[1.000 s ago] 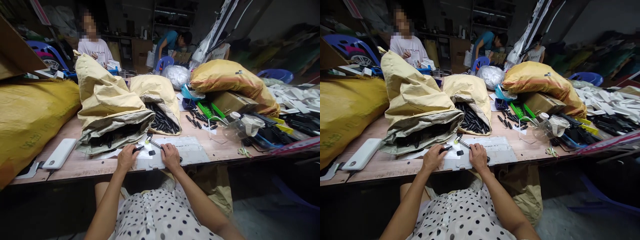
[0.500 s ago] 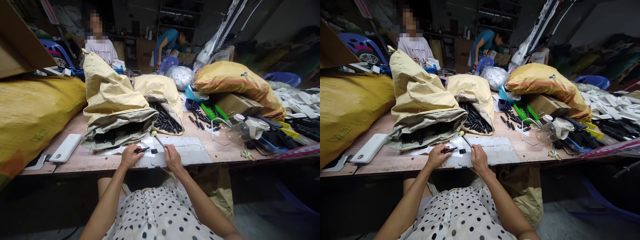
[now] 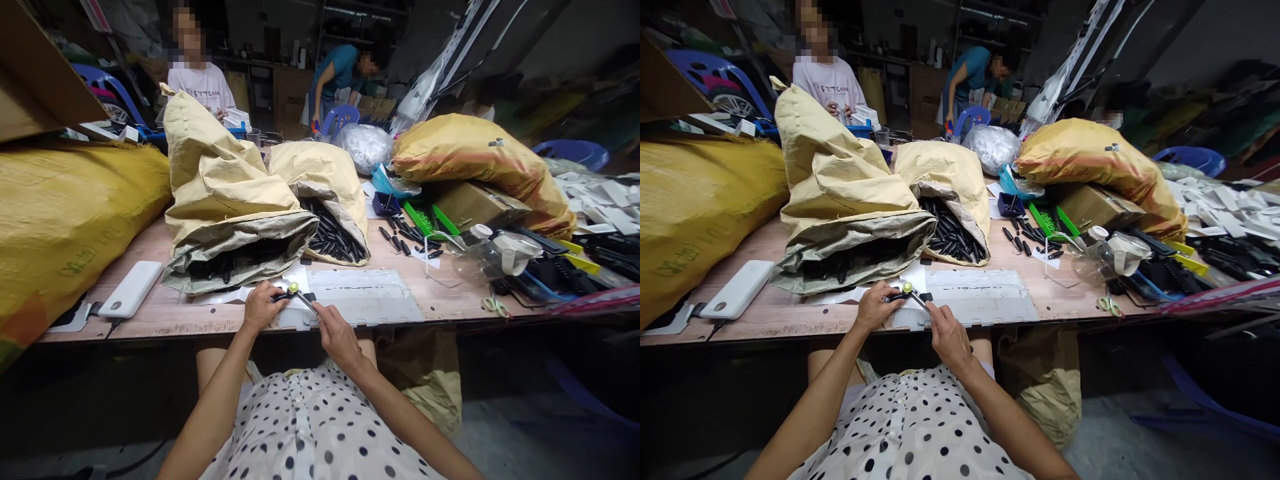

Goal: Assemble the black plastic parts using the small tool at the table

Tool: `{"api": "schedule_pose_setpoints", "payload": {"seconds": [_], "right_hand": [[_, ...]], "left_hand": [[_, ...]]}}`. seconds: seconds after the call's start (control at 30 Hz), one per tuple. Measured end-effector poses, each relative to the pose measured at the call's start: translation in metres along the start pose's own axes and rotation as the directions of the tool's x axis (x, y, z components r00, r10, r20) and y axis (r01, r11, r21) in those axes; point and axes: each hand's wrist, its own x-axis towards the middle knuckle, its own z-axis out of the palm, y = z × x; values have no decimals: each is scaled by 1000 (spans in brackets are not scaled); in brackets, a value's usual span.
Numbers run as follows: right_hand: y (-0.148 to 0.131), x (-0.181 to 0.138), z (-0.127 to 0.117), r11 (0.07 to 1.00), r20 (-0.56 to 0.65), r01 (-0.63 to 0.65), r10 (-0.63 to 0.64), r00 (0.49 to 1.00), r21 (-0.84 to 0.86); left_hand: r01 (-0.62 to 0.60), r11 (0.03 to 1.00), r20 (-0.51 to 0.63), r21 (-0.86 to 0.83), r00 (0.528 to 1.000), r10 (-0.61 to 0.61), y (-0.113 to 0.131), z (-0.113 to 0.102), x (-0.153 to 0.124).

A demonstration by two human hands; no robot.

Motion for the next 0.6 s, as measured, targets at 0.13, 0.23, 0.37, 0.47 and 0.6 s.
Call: {"api": "schedule_pose_setpoints", "payload": {"seconds": [0.13, 0.23, 0.37, 0.47, 0.6], "right_hand": [[-2, 1, -3, 999, -20, 33, -34, 999, -29], [-2, 1, -6, 997, -18, 47, -48, 999, -69], [0, 1, -9, 990, 32, 52, -48, 998, -129], [-1, 3, -10, 992, 24, 52, -49, 998, -111], [-6, 5, -7, 995, 10, 77, -77, 997, -56]], "left_hand": [[20, 1000, -6, -22, 1000, -20, 0, 0, 1], [33, 999, -1, -24, 999, -33, 0, 1, 2], [52, 998, 4, -21, 999, -52, -1, 2, 3], [47, 999, 9, -19, 999, -47, 0, 2, 3], [55, 998, 19, -14, 998, -55, 3, 0, 3]]}}
